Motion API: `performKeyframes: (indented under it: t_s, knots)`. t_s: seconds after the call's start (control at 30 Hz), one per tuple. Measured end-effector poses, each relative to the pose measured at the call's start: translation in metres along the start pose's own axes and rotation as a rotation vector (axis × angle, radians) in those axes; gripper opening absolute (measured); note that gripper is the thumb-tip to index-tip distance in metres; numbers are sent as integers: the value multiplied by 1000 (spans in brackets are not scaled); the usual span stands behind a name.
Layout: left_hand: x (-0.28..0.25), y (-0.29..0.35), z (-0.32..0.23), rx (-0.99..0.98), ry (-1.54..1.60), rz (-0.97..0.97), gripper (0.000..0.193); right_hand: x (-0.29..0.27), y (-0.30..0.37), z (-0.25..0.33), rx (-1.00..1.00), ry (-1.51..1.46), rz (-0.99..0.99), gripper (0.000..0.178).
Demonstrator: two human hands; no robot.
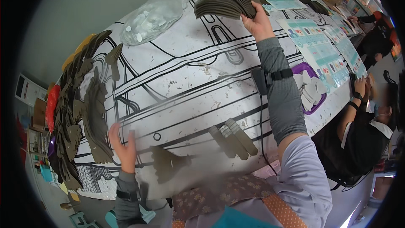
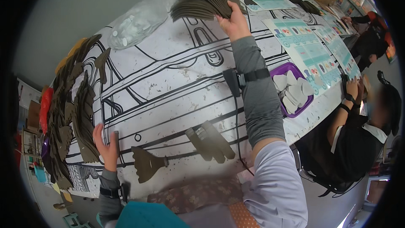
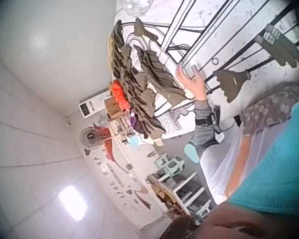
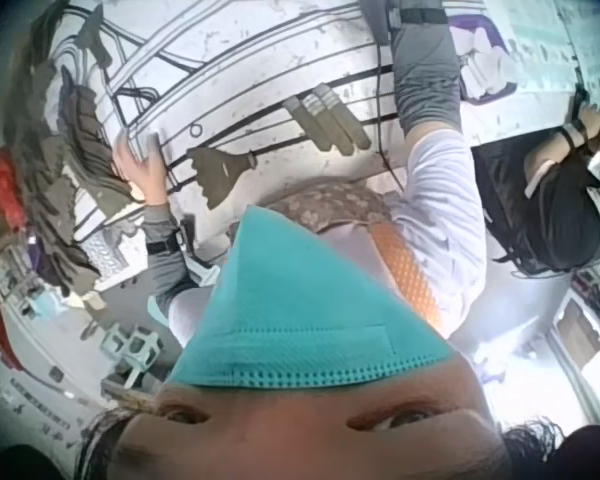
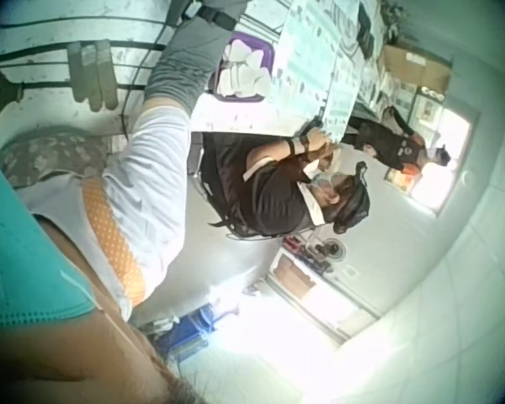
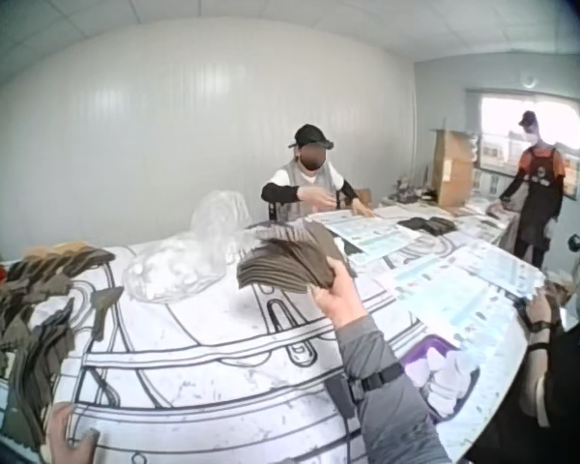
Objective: Sorting and inspecting various brown leather or synthetic shoe component cutouts at a manufacturing table.
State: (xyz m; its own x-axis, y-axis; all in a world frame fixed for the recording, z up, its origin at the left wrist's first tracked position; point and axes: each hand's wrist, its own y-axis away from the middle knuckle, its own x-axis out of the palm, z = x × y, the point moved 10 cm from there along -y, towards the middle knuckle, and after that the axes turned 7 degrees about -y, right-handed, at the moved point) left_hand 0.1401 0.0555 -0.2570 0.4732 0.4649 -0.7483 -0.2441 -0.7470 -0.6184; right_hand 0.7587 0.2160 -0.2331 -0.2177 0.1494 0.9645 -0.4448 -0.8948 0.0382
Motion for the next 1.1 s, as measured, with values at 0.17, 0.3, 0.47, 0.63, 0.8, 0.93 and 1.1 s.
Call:
performKeyframes:
  t_s: [0.17,0.3,0.47,0.63,0.8,0.93,1.1]
  knots:
    - [106,-72,-173,-290,995,941,64,10,75,-20,101,-26,-1,30]
    - [134,-114,-258,-487,1395,827,80,39,150,-58,119,146,109,37]
    - [91,-139,-285,-444,1988,291,46,53,238,-85,-10,222,96,38]
    - [67,-126,-255,-527,1910,52,39,61,296,-110,-171,267,94,39]
    - [61,-104,-208,-664,1959,175,38,65,341,-130,-248,718,272,56]
    - [70,-82,-174,-719,2018,328,37,42,363,-142,-35,621,577,67]
    - [84,-69,-125,-717,1916,534,38,25,356,-138,149,422,371,82]
